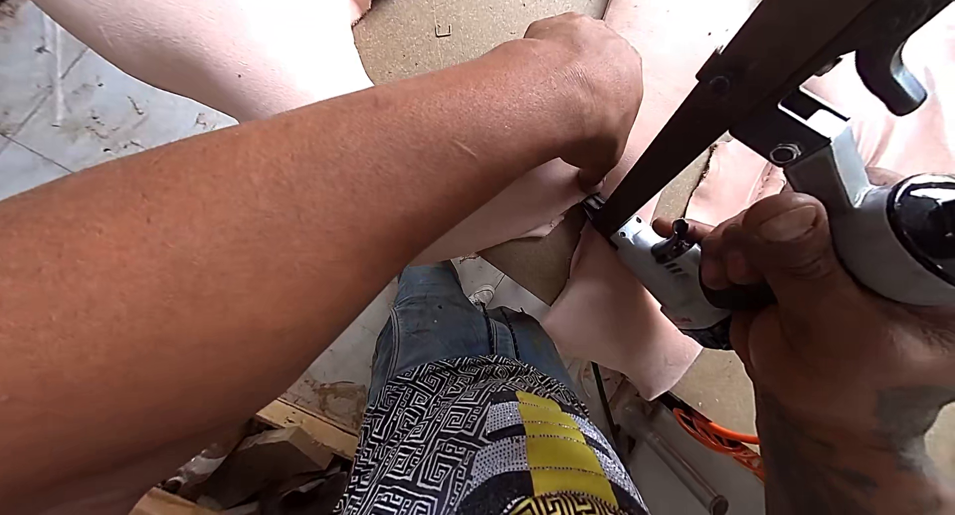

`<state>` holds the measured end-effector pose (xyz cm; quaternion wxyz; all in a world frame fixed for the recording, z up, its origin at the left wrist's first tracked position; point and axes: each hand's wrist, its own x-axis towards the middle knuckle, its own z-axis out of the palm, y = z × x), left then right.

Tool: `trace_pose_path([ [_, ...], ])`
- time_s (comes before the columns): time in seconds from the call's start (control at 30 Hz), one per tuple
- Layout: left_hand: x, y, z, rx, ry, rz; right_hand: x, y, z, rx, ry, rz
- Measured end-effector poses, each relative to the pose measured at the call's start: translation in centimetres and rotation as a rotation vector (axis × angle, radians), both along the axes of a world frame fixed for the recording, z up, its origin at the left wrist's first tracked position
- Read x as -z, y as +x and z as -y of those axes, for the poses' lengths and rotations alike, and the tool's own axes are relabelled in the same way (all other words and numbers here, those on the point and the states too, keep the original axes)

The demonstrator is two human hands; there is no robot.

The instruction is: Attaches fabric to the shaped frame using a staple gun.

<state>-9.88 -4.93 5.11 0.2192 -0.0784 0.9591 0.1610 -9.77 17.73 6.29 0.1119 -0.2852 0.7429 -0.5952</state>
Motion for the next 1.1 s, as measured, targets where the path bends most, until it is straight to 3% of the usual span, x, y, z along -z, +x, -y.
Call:
trace_pose_path([
  [0.23, 0.0, -0.4, -0.1, 0.029, -0.028, 0.015, 0.1, 0.2, 0.6, -0.022, -0.028, -0.082],
  [0.5, 1.7, 2.3, -0.2, -0.154, 0.121, -0.105, -1.7, 1.3, -2.6, 0.013, 0.04, -0.099],
  [0.73, 2.4, 3.4, 0.0, -0.206, 0.158, -0.171, -0.8, 1.2, -1.3, -0.024, 0.007, -0.157],
  [1.0, 2.1, 2.8, 1.1, -0.16, 0.233, -0.164, -0.4, 1.5, -0.7, -0.04, 0.094, -0.263],
  [1.1, 1.6, 1.5, 0.5, -0.12, 0.148, -0.12, -0.7, 1.2, -1.3, -0.047, 0.082, -0.209],
])
